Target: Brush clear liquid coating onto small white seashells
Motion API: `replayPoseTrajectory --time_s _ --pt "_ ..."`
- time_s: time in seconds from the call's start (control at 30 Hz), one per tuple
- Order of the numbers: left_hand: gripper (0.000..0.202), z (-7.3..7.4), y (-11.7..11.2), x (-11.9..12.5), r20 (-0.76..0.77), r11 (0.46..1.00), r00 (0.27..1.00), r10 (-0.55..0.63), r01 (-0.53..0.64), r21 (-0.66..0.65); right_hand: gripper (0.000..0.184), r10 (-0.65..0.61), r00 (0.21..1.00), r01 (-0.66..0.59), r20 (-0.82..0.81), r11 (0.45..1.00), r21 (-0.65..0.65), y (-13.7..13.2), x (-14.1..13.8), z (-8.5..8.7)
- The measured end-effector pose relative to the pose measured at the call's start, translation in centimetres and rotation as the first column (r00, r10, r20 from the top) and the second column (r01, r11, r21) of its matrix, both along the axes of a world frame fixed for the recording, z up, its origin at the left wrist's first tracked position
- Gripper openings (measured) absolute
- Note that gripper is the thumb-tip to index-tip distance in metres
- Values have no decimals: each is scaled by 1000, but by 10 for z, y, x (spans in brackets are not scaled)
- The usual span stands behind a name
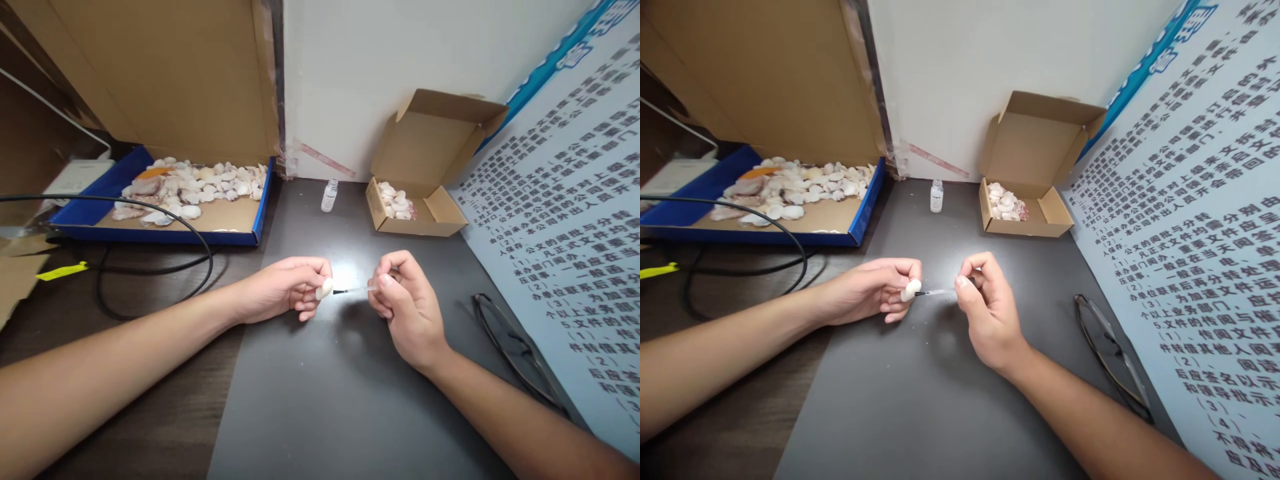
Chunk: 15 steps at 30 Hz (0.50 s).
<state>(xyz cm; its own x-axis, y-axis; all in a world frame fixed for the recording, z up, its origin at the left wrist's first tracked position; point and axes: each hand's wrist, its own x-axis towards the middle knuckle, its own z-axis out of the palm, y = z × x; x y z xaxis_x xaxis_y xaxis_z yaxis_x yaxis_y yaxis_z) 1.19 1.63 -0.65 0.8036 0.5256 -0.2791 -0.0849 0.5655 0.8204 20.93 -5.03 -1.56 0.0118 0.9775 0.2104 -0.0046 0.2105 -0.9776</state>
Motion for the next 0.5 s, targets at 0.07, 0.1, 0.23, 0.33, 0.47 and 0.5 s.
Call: replayPoseTrajectory --time_s 0.07,0.1,0.23,0.33,0.47,0.5 --pt "12 0 0 0 1 1000 1000 -5 5 1 10 33 999 -33 -16 999 -18 0 -1 -1" --pt "12 0 0 0 4 1000 1000 -5 5 2 11 32 999 -32 3 999 -32 0 -1 -1" --pt "14 0 0 0 7 1000 1000 -1 1 2 15 -13 997 16 70 999 -39 0 -1 0" --pt "14 -1 0 0 1 1000 1000 -5 5 4 15 4 1000 -4 13 1000 -16 0 0 0" --pt "13 -1 0 0 10 1000 1000 -9 9 11 15 4 997 0 83 998 -59 0 -1 0" --pt "13 -1 0 0 12 1000 1000 -7 7 10 15 -11 995 17 102 998 -59 0 -1 0"
